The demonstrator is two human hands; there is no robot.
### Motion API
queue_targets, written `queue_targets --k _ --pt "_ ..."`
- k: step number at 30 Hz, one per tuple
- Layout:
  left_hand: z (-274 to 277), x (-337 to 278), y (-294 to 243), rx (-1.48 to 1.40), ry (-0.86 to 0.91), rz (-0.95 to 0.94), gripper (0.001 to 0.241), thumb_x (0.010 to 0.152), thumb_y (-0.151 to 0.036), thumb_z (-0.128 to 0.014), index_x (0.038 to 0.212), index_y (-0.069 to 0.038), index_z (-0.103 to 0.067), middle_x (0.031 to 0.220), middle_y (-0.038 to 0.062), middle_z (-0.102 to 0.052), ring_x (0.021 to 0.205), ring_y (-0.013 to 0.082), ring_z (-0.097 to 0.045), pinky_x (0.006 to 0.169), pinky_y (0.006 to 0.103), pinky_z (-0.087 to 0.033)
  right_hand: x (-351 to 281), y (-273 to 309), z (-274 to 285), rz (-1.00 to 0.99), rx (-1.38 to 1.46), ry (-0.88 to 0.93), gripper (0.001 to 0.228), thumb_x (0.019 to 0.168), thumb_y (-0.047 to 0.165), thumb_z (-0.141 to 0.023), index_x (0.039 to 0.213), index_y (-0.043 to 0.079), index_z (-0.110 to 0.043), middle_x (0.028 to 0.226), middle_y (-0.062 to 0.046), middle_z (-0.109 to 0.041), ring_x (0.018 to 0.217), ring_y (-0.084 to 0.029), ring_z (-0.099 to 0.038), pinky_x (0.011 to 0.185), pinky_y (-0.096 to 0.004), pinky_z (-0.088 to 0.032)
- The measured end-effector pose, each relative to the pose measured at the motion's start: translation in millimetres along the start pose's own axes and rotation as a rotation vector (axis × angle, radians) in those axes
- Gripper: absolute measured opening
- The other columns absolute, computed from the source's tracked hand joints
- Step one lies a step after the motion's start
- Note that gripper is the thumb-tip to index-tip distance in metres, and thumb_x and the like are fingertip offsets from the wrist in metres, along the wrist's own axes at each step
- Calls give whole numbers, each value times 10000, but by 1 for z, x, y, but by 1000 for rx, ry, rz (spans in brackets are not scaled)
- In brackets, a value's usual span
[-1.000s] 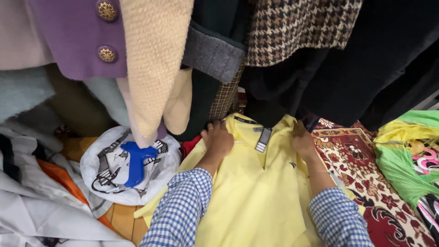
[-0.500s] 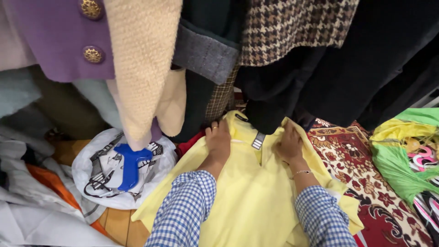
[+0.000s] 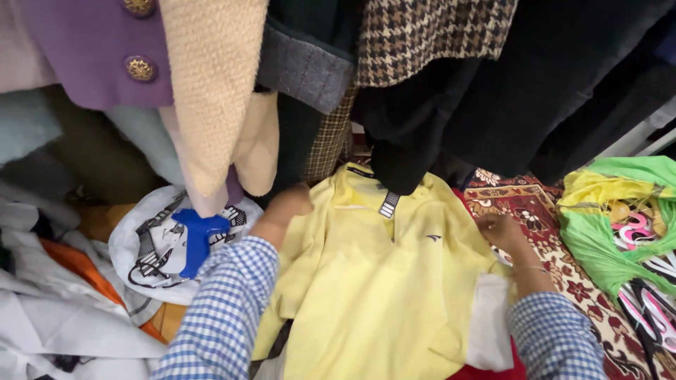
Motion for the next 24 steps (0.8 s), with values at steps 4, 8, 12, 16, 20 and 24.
queue_targets --k 4,8,12,16,20,24 --pt "22 -31 6 89 44 -112 705 731 -236 -782 1361 33 -614 1298 278 -678 1218 438 -655 1016 506 -566 -73 48 20 -229 393 166 358 927 168 -679 1269 87 -744 1065 -201 -754 859 -333 -744 701 -440 -617" --pt "26 -29 44 -275 121 175 783 758 -177 -835 1472 -174 -513 1401 164 -610 1268 373 -606 1031 473 -527 -127 111 42 -362 642 253 335 918 172 -715 1162 -56 -738 965 -176 -683 842 -285 -666 701 -397 -578" --pt "73 -44 35 -36 -148 217 612 937 -145 -590 1528 -63 -455 1378 169 -622 1361 223 -581 1068 165 -472 -125 109 66 -339 503 290 355 838 171 -822 946 -153 -722 667 -106 -536 504 -151 -446 331 -166 -266" --pt "20 -26 54 6 -211 285 543 974 -203 -392 1481 -46 -507 1477 176 -573 1437 318 -476 1178 445 -383 -19 5 67 -269 13 51 397 689 360 -828 767 -29 -811 560 -243 -690 383 -360 -665 257 -391 -495" --pt "8 -35 30 331 -196 234 420 958 -186 -425 1274 -91 -685 1384 160 -604 1298 415 -515 937 582 -401 7 42 78 -99 -624 -284 347 839 348 -688 1026 89 -821 865 -149 -772 809 -368 -772 604 -492 -618" --pt "27 -108 -29 525 -337 204 408 1017 -207 -379 1273 -136 -689 1513 106 -510 1379 342 -412 1044 562 -270 -52 99 47 20 9 80 962 870 321 -708 1669 97 -220 1435 -344 -562 1303 -492 -559 1088 -593 -464"
Point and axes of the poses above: each hand's wrist, its own x-axis towards the middle knuckle, its own z-axis out of the back of the hand, y = z × x, the point moved 10 cm from there along x, towards the middle knuckle
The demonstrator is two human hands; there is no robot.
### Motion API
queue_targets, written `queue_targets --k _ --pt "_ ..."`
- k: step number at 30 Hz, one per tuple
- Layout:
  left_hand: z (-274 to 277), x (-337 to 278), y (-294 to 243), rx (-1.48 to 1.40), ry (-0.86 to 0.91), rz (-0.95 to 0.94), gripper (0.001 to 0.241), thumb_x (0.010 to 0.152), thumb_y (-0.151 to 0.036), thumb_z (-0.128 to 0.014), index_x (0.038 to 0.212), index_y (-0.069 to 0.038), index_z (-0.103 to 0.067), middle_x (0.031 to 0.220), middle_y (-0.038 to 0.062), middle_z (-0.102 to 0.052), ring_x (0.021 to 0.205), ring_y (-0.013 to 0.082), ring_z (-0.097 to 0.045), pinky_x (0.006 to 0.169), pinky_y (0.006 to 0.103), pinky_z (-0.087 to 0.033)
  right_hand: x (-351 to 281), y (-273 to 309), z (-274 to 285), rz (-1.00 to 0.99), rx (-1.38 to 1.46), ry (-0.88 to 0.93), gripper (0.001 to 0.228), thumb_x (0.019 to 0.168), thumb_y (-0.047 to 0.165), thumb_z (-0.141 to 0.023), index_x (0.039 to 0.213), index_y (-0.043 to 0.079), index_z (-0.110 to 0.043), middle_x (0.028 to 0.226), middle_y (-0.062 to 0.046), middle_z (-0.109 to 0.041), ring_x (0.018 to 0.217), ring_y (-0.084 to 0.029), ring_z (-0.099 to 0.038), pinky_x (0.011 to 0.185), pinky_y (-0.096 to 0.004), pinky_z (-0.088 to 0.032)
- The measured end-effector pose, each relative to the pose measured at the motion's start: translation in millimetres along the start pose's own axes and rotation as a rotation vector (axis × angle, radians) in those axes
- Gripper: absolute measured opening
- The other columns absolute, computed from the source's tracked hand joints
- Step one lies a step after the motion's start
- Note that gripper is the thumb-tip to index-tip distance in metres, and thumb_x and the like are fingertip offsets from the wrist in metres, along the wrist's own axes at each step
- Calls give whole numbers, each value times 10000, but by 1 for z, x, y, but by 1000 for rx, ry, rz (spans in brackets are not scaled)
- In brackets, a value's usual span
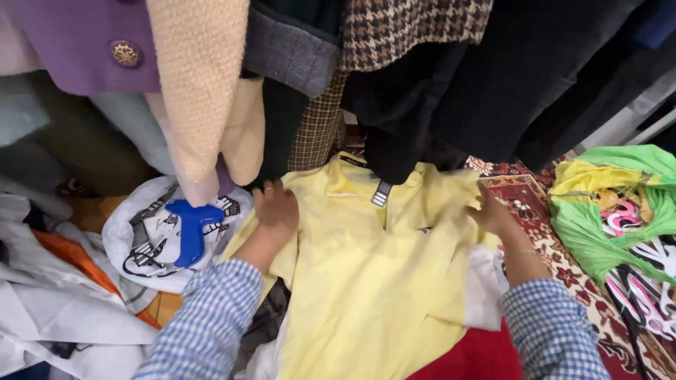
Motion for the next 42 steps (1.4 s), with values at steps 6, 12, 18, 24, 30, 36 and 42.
queue_targets --k 6,12,18,24,30,36,42 --pt "11 -114 -5 -412 170 -315 651 987 -561 -485 1361 -43 -608 1197 185 -699 1177 384 -660 916 511 -552 -79 -19 10 8 77 -260 551 905 240 -732 1410 41 -639 1297 -258 -686 1150 -448 -674 946 -520 -571" --pt "12 -238 33 -152 624 -256 938 946 -867 -263 963 -49 -722 1017 188 -720 961 390 -699 822 473 -542 -208 -56 -9 -212 391 -273 393 890 411 -774 1022 71 -627 923 -55 -646 827 -172 -572 767 -333 -434" --pt "7 -296 38 -360 724 -327 1075 764 -867 -625 1578 -273 -250 1592 8 -415 1417 282 -476 1132 437 -435 -248 -78 -50 -35 694 3 436 984 194 -583 1386 35 -532 1376 -107 -632 1230 -186 -608 1072 -342 -475" --pt "4 -331 32 -322 641 -564 1261 701 -771 -805 1629 -286 -101 1664 63 -49 1439 443 -245 1212 490 -268 -282 26 -11 247 227 -71 1085 562 287 -998 1494 91 -477 1534 -140 -536 1418 -298 -487 1149 -433 -367" --pt "-20 -312 24 -455 -60 -767 427 935 -383 -664 1280 -131 -665 1304 115 -565 1184 390 -502 968 553 -442 -233 -41 -39 434 -103 -430 398 728 78 -754 1120 11 -756 1277 -272 -604 1215 -443 -540 1031 -497 -455" --pt "-4 -293 55 -1046 429 -165 381 1008 -453 -544 854 -127 -669 808 -25 -655 811 100 -583 774 267 -454 -259 -41 28 -164 417 -338 360 1071 334 -454 963 71 -675 1000 -126 -673 923 -250 -562 838 -408 -411" --pt "38 -300 39 -1702 441 45 533 1000 -452 -597 1124 31 -783 1012 157 -777 912 249 -710 873 434 -590 -281 -134 76 -280 371 -452 562 1174 547 -526 1013 49 -732 922 -260 -698 942 -432 -666 868 -561 -466"
Point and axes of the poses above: each hand's wrist, its own x-axis towards the middle knuckle, its own z-axis out of the back of the hand, y = z × x, the point moved 10 cm from there along x, towards the middle knuckle
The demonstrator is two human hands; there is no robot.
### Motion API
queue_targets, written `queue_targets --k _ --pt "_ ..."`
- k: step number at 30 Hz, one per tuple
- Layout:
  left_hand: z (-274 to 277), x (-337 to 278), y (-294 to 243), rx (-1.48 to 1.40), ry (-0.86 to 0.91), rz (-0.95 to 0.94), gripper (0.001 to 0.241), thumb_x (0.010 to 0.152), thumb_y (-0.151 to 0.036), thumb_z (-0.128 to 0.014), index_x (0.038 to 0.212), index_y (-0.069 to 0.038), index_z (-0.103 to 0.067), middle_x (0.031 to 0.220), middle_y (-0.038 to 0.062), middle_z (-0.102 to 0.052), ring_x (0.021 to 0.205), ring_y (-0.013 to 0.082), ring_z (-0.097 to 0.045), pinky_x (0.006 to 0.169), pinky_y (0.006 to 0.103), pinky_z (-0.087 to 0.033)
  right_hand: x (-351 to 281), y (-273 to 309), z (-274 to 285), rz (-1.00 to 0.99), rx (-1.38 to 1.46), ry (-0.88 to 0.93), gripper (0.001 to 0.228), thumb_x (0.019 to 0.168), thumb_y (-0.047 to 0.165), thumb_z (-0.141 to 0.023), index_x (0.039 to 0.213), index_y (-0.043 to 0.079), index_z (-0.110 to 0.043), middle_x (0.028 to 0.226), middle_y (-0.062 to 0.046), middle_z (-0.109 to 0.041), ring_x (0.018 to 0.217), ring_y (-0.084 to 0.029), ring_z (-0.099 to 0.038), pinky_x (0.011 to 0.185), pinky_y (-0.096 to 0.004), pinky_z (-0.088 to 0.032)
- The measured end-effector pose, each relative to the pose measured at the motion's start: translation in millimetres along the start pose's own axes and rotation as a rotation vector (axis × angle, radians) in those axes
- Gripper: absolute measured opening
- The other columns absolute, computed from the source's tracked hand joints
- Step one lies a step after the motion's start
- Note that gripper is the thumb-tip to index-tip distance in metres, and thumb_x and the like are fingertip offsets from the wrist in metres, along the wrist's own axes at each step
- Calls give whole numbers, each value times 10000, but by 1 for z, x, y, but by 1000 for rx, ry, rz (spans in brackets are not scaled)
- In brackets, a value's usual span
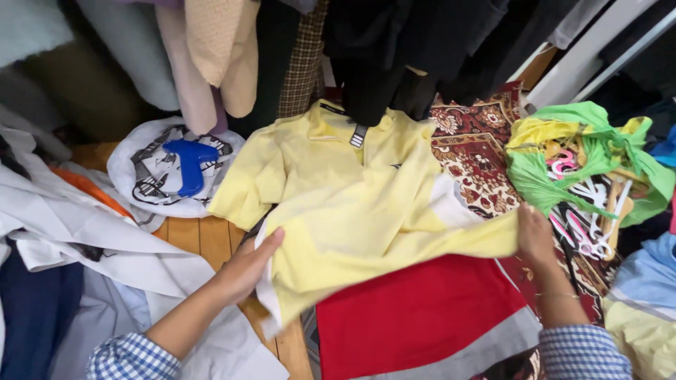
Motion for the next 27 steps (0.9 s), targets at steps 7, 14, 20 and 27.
queue_targets --k 7,14,20,27 --pt "-57 -37 15 -490 42 398 612 923 -371 -541 1415 -11 -591 1346 228 -687 1156 344 -667 1023 506 -533 -61 10 103 -180 133 -47 481 1098 552 -637 1040 75 -660 863 -97 -626 713 -192 -552 589 -355 -428" --pt "-84 -90 99 -615 38 621 565 934 -250 -579 1434 14 -596 1369 253 -689 1195 374 -658 1039 548 -524 -125 -38 124 -366 91 11 528 1202 491 -352 1014 4 -432 954 -199 -467 837 -338 -460 691 -476 -405" --pt "-77 -92 158 273 450 404 527 756 -279 -850 1250 -117 -771 1235 7 -818 1115 89 -757 973 242 -584 -167 -120 79 -596 412 145 489 1161 391 -464 1191 -87 -563 1150 -253 -562 1005 -347 -588 787 -451 -554" --pt "-101 -90 122 722 540 -389 995 605 -385 -978 1429 -54 -529 1489 157 -528 1402 303 -443 1150 382 -342 -149 -210 62 -713 381 169 189 841 38 -832 924 75 -666 906 -85 -686 835 -203 -657 701 -339 -571"
Point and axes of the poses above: each hand's wrist, its own x-axis towards the middle knuckle, its own z-axis out of the back of the hand, y = z × x, the point moved 10 cm from there along x, towards the middle knuckle
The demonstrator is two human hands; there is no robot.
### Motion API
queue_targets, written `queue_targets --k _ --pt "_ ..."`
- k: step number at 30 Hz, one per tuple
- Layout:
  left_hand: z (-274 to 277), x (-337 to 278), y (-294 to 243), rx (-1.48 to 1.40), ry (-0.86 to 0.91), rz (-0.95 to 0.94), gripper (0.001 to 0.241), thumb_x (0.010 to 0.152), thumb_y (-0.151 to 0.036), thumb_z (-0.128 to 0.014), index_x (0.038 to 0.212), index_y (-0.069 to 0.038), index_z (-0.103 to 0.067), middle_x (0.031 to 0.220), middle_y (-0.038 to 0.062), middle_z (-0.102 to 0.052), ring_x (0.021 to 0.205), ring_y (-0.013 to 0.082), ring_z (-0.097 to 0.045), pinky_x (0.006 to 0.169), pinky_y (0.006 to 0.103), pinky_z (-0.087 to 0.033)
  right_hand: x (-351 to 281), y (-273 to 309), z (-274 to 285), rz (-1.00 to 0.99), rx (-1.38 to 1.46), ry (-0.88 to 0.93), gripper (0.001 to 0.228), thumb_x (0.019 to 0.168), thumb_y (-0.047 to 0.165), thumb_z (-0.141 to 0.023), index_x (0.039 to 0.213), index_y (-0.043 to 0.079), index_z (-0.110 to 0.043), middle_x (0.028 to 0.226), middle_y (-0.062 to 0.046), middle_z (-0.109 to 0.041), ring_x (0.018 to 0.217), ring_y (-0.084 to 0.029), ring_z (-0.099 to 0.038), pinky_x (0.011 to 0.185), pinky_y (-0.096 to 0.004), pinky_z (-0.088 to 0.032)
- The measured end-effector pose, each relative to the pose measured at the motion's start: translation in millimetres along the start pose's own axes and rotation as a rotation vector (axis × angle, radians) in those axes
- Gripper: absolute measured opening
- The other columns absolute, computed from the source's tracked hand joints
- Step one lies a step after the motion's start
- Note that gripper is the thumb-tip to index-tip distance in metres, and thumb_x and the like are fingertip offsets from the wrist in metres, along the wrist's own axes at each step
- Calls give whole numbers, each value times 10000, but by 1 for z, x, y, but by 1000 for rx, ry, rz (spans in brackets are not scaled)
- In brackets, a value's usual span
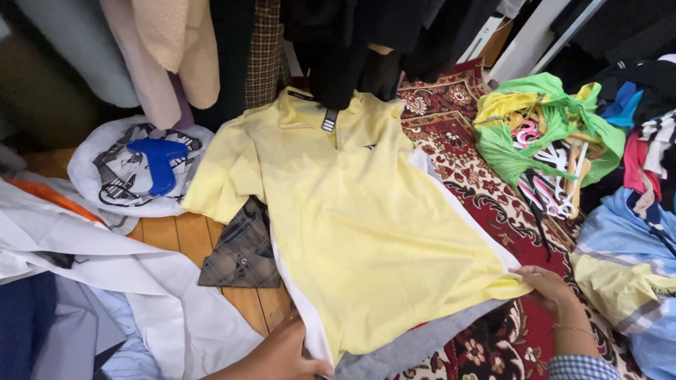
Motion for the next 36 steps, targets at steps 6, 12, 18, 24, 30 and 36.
queue_targets --k 6,12,18,24,30,36 --pt "-5 -7 0 -169 31 104 324 1094 -335 -518 861 -117 -465 772 -1 -511 754 124 -514 716 372 -420 -147 89 -10 66 -326 -193 275 1030 204 -682 1299 201 -735 1041 -105 -731 486 -109 -280 430 -223 -287" --pt "41 -7 -43 -110 -139 103 288 1020 -337 -528 919 -98 -654 892 49 -712 887 178 -700 831 349 -510 -199 124 7 163 -187 -371 314 1029 200 -663 1328 294 -684 1000 -83 -595 520 -102 -251 392 -259 -229" --pt "-12 -36 -25 -611 37 141 589 958 -226 -628 1486 -58 -429 1500 48 -608 1367 109 -557 1145 303 -443 -120 79 79 420 94 -420 304 941 248 -820 1223 228 -706 983 -54 -701 761 -86 -649 652 -248 -578" --pt "-65 -64 75 -43 277 544 331 972 -372 -668 1167 -151 -518 927 -42 -706 810 22 -696 669 227 -511 -136 34 49 114 -65 -510 271 1004 167 -726 1255 168 -623 1234 -176 -601 784 -182 -557 609 -256 -503" --pt "-38 -54 22 355 634 300 523 1056 -478 -589 733 -72 -652 702 74 -662 665 164 -629 656 349 -451 -38 -3 78 307 -240 -697 199 865 91 -748 1061 111 -775 1099 -117 -724 916 -259 -667 773 -384 -549" --pt "34 13 -17 611 398 247 578 1055 -602 -458 804 -121 -657 864 167 -690 844 388 -662 694 535 -458 -25 70 19 818 -497 -728 246 877 137 -718 1116 129 -778 1008 -80 -736 909 -258 -681 898 -400 -506"
Point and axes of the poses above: each hand's wrist, its own x-axis towards the middle knuckle, its own z-axis out of the back of the hand, y = z × x, the point moved 10 cm from there along x, towards the middle knuckle
